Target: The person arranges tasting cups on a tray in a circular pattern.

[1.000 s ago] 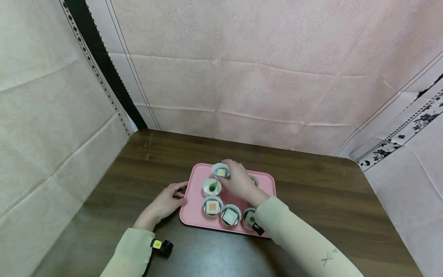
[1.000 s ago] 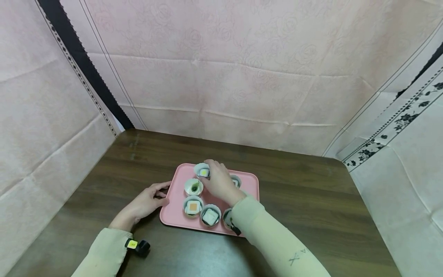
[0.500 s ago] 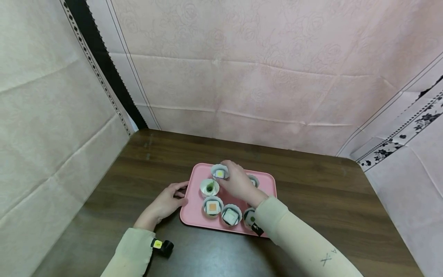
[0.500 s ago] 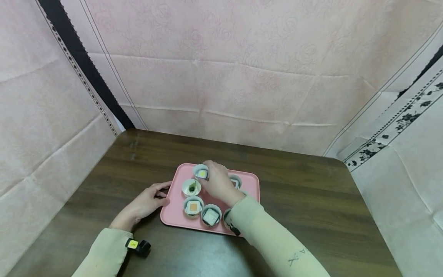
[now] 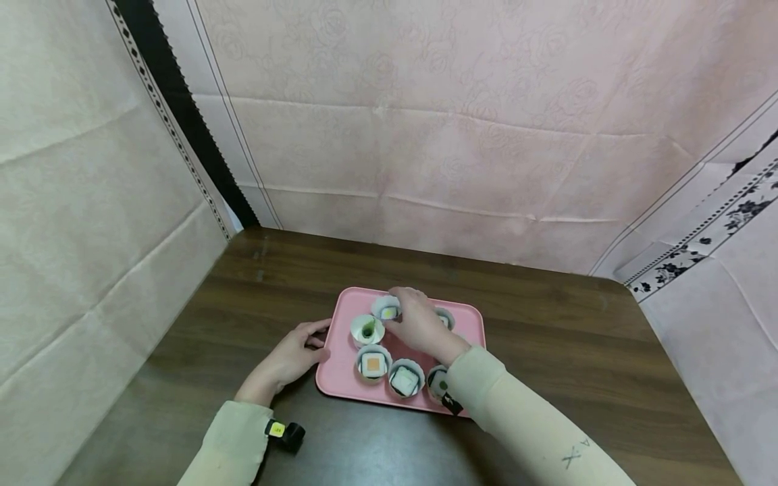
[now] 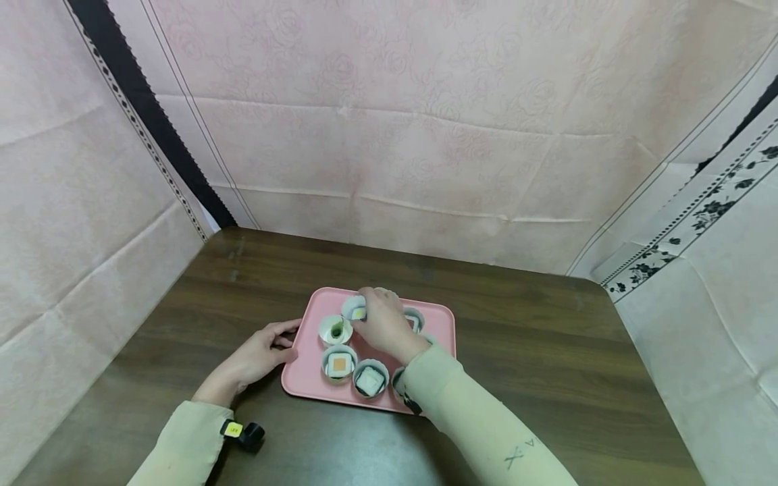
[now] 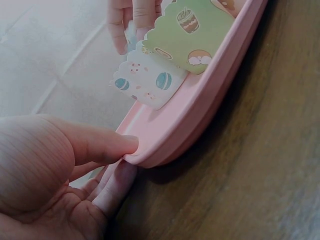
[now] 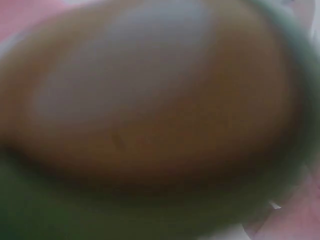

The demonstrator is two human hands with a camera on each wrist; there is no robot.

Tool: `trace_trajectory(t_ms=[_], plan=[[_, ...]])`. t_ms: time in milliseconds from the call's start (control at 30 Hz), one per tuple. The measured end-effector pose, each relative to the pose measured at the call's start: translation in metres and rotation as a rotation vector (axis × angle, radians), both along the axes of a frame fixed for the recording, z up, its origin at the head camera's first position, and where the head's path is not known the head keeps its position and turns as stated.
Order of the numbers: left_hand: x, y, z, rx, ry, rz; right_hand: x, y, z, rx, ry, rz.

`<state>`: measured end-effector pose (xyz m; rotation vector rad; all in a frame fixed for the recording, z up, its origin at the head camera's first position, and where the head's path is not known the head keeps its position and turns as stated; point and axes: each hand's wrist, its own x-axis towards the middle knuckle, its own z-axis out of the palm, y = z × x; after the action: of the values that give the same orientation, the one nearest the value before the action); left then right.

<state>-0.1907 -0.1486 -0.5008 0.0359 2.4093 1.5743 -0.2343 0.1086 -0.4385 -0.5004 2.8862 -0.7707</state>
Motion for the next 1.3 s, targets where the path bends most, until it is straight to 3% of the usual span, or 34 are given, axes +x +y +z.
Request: trace_trajectory(t_ms=[300,533,700,900,1100,1233,1300], plan=[[-0.003,0.001,0.0,-0.006,0.001,-0.011,0.003,0.003,0.005,0.043,0.016,-0.004],[-0.004,0.002,-0.001,-0.008,0.003,-0.022,0.003,0.005,0.001,0.033,0.019,-0.021],[-0.004,-0.001,-0.001,-0.015,0.002,-0.022,0.01,0.014,0.01,-0.016,-0.001,-0.019],[-0.003,-0.003,0.0,-0.02,0.011,-0.018,0.021,0.05,0.024,-0.145,0.012,-0.02],[-0.003,0.0,-0.003,-0.01,0.001,-0.01,0.029,0.104,0.015,-0.193,0.104,-0.103],[0.0,0.001,-0.005,-0.032,0.01,-0.005,0.039,0.127,0.003,-0.138,0.156,-0.18],[0.002,0.001,-0.006,-0.055,0.017,-0.006,0.043,0.134,-0.003,-0.071,0.227,-0.187]])
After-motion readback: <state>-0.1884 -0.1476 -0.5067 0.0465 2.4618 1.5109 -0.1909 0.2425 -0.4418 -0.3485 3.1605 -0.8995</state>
